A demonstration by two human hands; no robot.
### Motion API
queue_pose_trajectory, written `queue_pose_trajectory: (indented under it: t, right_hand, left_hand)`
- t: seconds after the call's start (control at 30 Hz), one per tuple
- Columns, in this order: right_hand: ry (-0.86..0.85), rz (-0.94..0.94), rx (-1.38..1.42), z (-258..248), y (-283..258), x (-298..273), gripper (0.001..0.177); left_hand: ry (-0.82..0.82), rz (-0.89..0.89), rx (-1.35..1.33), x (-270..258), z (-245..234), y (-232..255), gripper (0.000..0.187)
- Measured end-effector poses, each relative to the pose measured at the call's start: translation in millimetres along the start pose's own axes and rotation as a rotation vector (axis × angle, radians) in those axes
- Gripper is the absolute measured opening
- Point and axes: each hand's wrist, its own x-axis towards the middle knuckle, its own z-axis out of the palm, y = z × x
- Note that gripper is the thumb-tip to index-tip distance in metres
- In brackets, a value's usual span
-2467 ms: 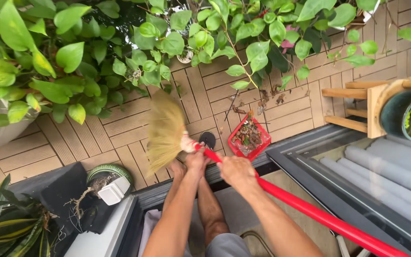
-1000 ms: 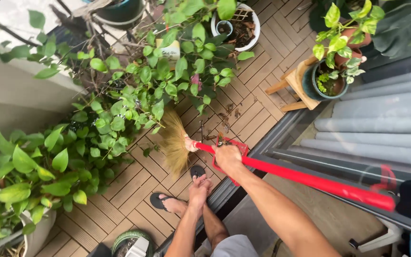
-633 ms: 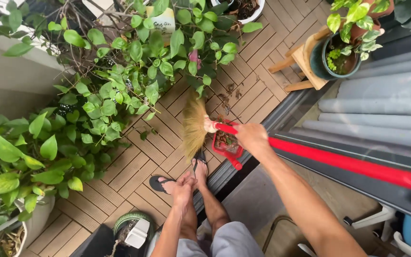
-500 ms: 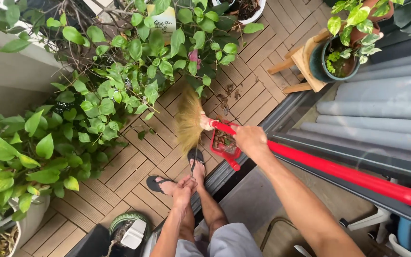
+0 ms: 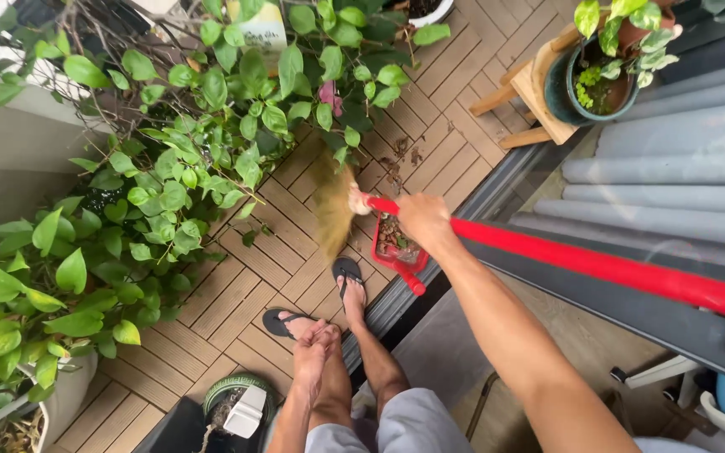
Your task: The person sweeps leaves and debris across the balcony floor and into a dustpan using a broom.
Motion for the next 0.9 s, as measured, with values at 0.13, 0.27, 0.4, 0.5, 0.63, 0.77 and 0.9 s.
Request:
queue_pose_trajectory:
  t: [0.13, 0.27, 0.4, 0.5, 0.63, 0.77, 0.9]
  right_hand:
    - [-0.063, 0.039, 0.012, -34, -2, -48, 0.034]
    - [-0.02, 0.07, 0.091, -8, -7, -21, 0.035]
    - [0.02, 0.134, 0.208, 43, -12, 11, 0.031]
    - [0.028, 0.203, 0.26, 87, 2, 19, 0.026]
    - [-0.005, 0.281, 0.306, 85, 32, -32, 0.024]
    - [-0.041, 0.287, 0.296, 48, 60, -73, 0.033]
    - [0.03, 0.167, 0.139, 19, 77, -65, 0.032]
  left_hand:
    - [0.02, 0.001, 0.009, 12, 15, -10, 0.046]
    - [-0.02, -0.024, 0.062, 11, 33, 0, 0.044]
    - [-0.124, 0.066, -0.025, 26, 42, 7, 0.047]
    - [-0.12, 0.097, 0.001, 16, 54, 35, 0.045]
    - [-0.145, 0.13, 0.018, 25, 64, 39, 0.043]
    - [-0.148, 0.108, 0.038, 49, 85, 31, 0.043]
    - [-0.156, 0.212, 0.025, 67, 93, 25, 0.041]
